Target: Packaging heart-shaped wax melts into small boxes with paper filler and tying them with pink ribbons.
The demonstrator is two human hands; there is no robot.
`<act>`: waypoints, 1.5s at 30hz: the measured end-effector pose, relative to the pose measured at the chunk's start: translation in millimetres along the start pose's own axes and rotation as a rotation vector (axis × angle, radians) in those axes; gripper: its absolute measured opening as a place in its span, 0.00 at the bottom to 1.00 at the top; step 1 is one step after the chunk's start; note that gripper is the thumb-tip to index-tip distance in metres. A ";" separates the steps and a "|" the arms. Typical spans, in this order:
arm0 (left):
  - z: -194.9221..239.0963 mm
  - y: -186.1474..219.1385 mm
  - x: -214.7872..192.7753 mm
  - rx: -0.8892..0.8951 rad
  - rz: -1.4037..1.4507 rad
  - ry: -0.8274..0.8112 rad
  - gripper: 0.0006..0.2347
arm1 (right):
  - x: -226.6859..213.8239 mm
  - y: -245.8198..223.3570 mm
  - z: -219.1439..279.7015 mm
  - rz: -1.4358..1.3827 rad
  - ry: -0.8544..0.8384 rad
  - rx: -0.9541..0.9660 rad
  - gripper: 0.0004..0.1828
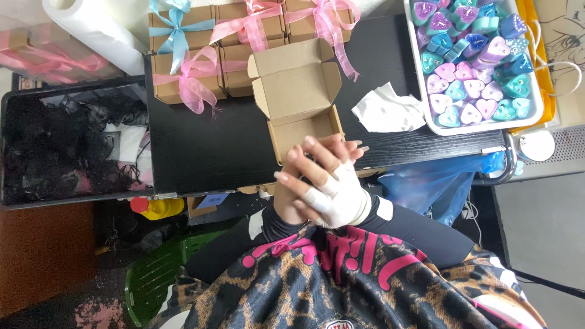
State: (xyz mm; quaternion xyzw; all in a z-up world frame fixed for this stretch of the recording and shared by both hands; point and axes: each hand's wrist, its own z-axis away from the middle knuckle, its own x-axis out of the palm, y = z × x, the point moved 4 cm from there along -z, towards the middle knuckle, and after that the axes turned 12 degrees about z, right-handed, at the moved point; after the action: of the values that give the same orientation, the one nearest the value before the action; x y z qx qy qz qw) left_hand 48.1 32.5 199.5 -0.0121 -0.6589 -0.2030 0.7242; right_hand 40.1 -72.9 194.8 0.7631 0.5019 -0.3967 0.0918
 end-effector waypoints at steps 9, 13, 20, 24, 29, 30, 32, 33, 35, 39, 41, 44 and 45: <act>-1.5 1.8 -20.9 0.493 -0.407 0.164 0.12 | -20.4 45.6 -2.8 0.200 0.146 0.205 0.51; -4.6 55.2 11.5 0.833 -1.058 0.071 0.10 | -14.8 56.6 9.7 0.171 0.031 0.295 0.40; -54.5 63.6 19.1 0.697 -1.924 -0.377 0.17 | 3.2 59.4 30.7 0.424 -0.159 0.272 0.18; -57.8 44.6 10.4 0.707 -2.220 -0.615 0.31 | -0.7 57.2 33.4 0.450 -0.121 0.212 0.20; -25.8 74.9 25.4 0.775 -2.045 -0.588 0.31 | -30.7 69.9 19.6 0.262 -0.117 0.215 0.21; -18.0 83.6 25.9 0.777 -1.925 -0.586 0.26 | -34.8 74.3 19.0 0.229 -0.099 0.215 0.22; -8.3 91.6 8.3 0.785 -1.994 -0.581 0.21 | -37.9 79.1 8.0 0.222 -0.108 0.174 0.24; -3.2 95.4 -0.9 0.791 -2.063 -0.576 0.17 | -38.8 80.6 2.4 0.216 -0.116 0.133 0.25; -1.3 95.8 3.6 0.774 -2.088 -0.629 0.16 | -36.4 78.9 -12.6 0.219 -0.162 0.077 0.28; -5.6 89.0 2.1 0.759 -2.086 -0.777 0.16 | -23.8 71.1 -32.5 0.274 -0.271 -0.048 0.35; -11.1 85.0 -0.5 0.737 -2.067 -0.768 0.17 | -15.4 68.6 -32.7 0.272 -0.318 -0.056 0.36; -15.5 80.7 1.4 0.665 -2.078 -0.798 0.18 | -7.9 66.4 -31.1 0.279 -0.378 -0.068 0.38; -17.3 78.8 2.8 0.615 -2.106 -0.837 0.18 | -6.7 66.6 -30.9 0.288 -0.389 -0.073 0.39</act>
State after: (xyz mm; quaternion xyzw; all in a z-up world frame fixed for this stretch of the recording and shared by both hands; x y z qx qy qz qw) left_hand 89.1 99.1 219.6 0.6486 -0.5517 -0.5143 -0.1019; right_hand 110.6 -92.8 202.9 0.7321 0.3747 -0.5008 0.2699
